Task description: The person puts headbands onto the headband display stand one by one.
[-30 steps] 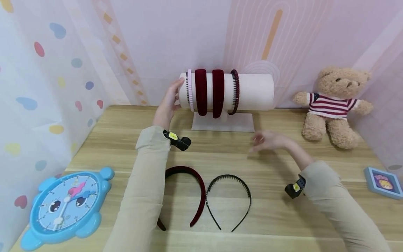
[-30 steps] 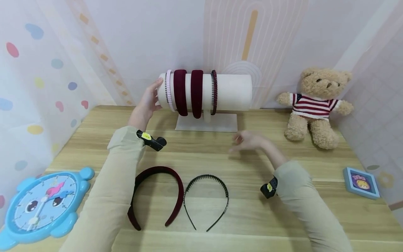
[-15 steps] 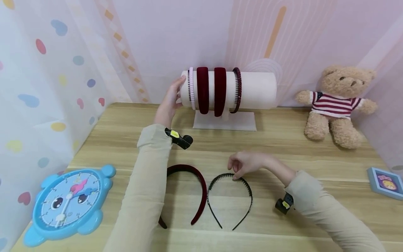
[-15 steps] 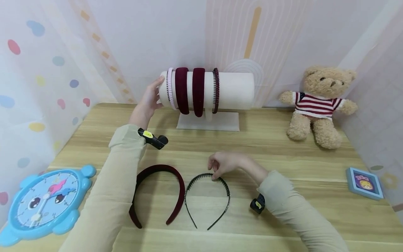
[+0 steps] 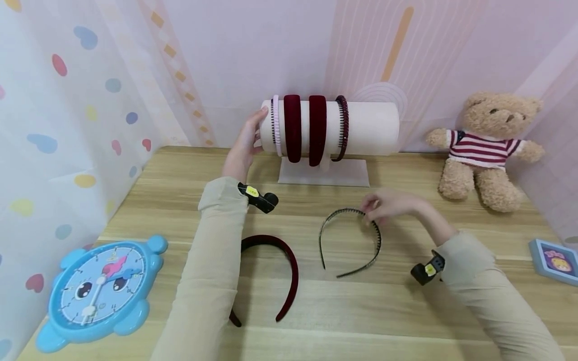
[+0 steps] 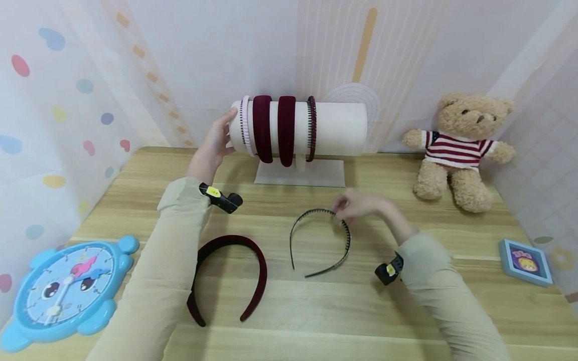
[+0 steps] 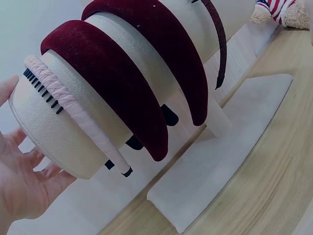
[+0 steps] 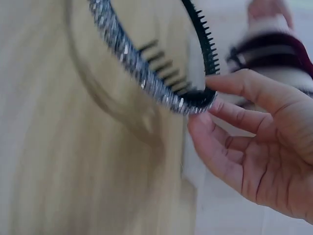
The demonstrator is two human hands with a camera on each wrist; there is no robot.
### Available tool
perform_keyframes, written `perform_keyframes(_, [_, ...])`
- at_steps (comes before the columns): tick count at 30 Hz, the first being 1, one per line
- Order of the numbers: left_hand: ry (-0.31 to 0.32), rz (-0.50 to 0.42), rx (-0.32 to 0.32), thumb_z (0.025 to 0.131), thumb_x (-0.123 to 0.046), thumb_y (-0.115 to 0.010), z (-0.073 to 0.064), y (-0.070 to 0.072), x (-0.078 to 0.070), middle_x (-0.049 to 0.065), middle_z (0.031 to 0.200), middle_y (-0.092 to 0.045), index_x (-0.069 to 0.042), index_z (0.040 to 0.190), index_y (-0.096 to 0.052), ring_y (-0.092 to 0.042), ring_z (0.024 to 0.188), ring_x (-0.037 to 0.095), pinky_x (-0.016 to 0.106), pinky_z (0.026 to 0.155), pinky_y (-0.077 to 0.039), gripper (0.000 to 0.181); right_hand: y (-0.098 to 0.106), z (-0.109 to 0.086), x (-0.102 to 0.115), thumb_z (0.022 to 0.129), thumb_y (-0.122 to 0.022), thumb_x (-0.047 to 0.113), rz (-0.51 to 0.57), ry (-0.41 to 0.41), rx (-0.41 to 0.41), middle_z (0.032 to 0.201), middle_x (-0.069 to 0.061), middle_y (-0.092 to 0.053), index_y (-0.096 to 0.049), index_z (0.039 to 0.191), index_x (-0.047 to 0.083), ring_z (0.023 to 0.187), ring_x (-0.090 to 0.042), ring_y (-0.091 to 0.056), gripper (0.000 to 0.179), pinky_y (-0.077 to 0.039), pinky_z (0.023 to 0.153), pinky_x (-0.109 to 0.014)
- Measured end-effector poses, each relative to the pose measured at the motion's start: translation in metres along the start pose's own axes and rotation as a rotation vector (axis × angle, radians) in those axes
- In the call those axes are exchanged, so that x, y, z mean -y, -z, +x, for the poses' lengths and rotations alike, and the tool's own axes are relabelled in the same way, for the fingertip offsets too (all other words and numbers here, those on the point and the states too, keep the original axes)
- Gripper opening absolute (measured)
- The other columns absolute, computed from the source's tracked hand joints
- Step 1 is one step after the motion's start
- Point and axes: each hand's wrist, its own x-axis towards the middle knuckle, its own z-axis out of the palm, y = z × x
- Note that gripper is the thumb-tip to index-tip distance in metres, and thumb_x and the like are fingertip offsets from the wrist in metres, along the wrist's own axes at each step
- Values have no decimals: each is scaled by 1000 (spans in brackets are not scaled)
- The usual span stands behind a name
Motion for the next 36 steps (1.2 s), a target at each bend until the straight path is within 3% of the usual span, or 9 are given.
perform_keyframes(5, [2,-2,-10,88,-51,-46,-1,-1,0,-2,147,-30,-29,141,-27,-31,129,20,40,103,-29,61,17,-14,-13,85,-59,11,155,-51,-50,100,-17,-61,-50,112,-11,80,-13,-60,37,-54,75,-35])
perform_keyframes(13, [-11,27,-17,88,-52,-45,-4,0,-1,-2,147,-30,-29,142,-26,-33,128,19,40,103,-27,62,26,-21,-26,87,-60,13,340,-73,-139,93,-3,-61,-44,116,-14,77,-9,-62,43,-54,76,-31])
perform_keyframes(18, [-22,40,-18,87,-54,-45,-7,-2,-1,-2,146,-32,-29,140,-29,-35,124,18,39,101,-29,61,37,-28,-33,91,-54,11,501,-77,-267,84,11,-62,-44,115,-6,75,-1,-59,31,-52,73,-22])
perform_keyframes(22, [-26,43,-18,87,-54,-45,-8,-2,-1,-2,145,-33,-30,140,-30,-35,124,18,38,100,-30,60,47,-36,-34,92,-52,12,637,-68,-344,78,14,-60,-51,103,8,70,0,-55,11,-52,72,-20])
perform_keyframes(24, [-22,38,-21,86,-55,-46,-7,-2,0,-2,144,-34,-30,140,-30,-35,124,18,37,100,-30,61,52,-40,-32,91,-54,12,721,-66,-383,77,13,-61,-56,93,14,69,0,-56,3,-51,70,-19])
perform_keyframes(26, [-19,40,-19,86,-55,-46,-5,-1,1,-3,145,-32,-31,141,-28,-35,125,18,37,100,-30,62,57,-43,-28,89,-58,12,815,-56,-435,77,11,-64,-61,84,17,69,-2,-59,8,-52,69,-18])
perform_keyframes(30, [-16,36,-23,85,-56,-48,-1,2,3,-4,145,-33,-33,140,-28,-35,124,17,38,100,-30,63,65,-46,-15,82,-67,13,968,-25,-559,75,7,-62,-63,76,15,66,-4,-60,7,-52,65,-18])
perform_keyframes(32, [-11,37,-21,85,-57,-48,1,3,3,-5,145,-33,-33,139,-28,-36,124,17,37,100,-29,62,68,-45,-8,80,-69,13,994,-15,-618,72,7,-62,-61,76,13,64,-4,-61,9,-53,64,-18])
perform_keyframes(36, [-10,42,-16,85,-57,-48,2,2,4,-5,144,-34,-33,138,-30,-36,122,17,37,99,-30,61,74,-45,4,80,-69,14,943,-13,-717,70,9,-60,-54,85,10,62,-2,-60,17,-52,62,-16])
